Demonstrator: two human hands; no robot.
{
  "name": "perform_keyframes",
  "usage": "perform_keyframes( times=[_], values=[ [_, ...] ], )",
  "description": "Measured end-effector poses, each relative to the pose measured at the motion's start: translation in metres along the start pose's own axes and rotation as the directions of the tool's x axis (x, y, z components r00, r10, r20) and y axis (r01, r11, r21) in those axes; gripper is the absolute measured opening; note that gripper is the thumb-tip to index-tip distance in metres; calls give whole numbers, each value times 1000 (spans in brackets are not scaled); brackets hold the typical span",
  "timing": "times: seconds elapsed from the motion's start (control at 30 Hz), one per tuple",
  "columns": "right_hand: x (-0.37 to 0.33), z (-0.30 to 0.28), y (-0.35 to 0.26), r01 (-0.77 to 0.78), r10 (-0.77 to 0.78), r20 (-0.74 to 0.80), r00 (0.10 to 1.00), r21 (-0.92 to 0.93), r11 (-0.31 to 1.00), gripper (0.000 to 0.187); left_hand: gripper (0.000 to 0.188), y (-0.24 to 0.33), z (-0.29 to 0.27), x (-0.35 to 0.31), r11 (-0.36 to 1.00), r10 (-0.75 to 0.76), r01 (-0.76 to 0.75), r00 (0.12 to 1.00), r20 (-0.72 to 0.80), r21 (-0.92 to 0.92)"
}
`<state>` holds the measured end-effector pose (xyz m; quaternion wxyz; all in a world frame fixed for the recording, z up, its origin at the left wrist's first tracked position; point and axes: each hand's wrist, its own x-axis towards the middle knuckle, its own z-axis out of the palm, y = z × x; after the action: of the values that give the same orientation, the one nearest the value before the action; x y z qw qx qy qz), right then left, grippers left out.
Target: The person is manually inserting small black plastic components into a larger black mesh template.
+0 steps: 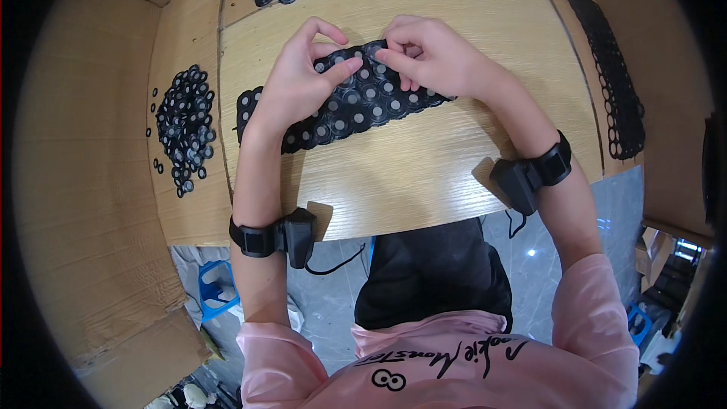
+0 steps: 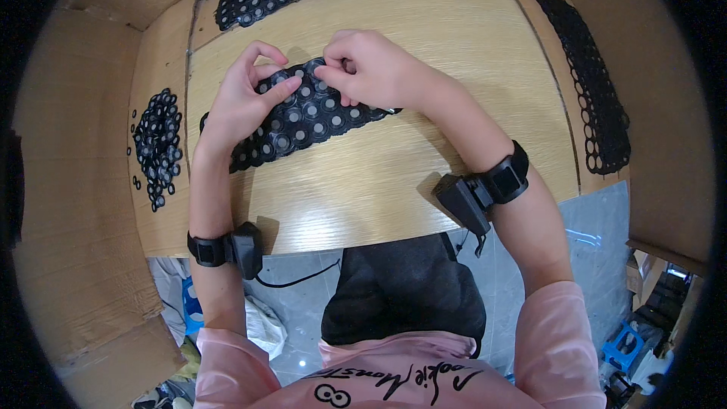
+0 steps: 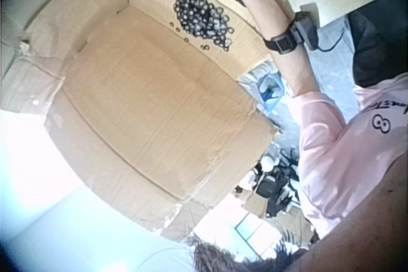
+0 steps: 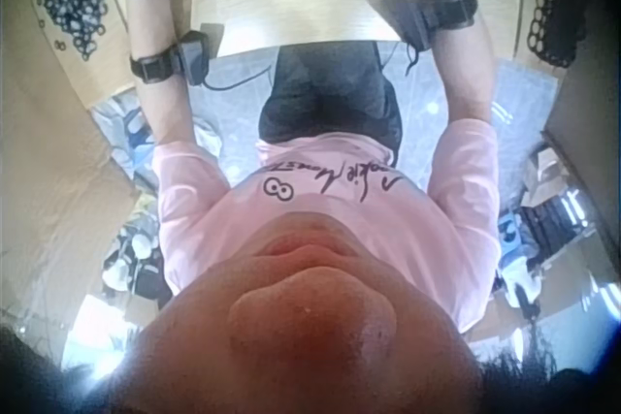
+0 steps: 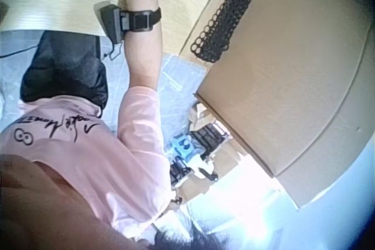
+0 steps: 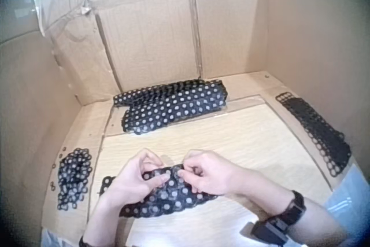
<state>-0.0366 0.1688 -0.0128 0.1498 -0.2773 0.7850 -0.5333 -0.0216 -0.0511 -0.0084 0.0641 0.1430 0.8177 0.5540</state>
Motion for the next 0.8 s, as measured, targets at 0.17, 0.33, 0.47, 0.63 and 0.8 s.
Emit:
perform_keyframes(
  times=[0.17,0.33,0.47,0.63,0.8],
  values=[
    [1,11,1,122,-171,-146,974,-295,948,30,32,4,2,-3,995,67,-68,998,8,79],
    [3,21,1,175,-344,-239,908,-531,829,29,32,9,6,-4,978,137,-138,990,15,155],
    [1,11,-2,55,-134,-199,971,-358,932,32,33,9,7,-5,986,90,-88,996,-7,139],
    [-2,-15,-8,-141,139,29,990,58,988,29,32,7,8,0,995,2,-2,1000,0,96],
    [-2,-25,-9,-192,187,46,981,171,966,31,24,7,13,-2,964,17,-14,1000,-8,265]
  ],
)
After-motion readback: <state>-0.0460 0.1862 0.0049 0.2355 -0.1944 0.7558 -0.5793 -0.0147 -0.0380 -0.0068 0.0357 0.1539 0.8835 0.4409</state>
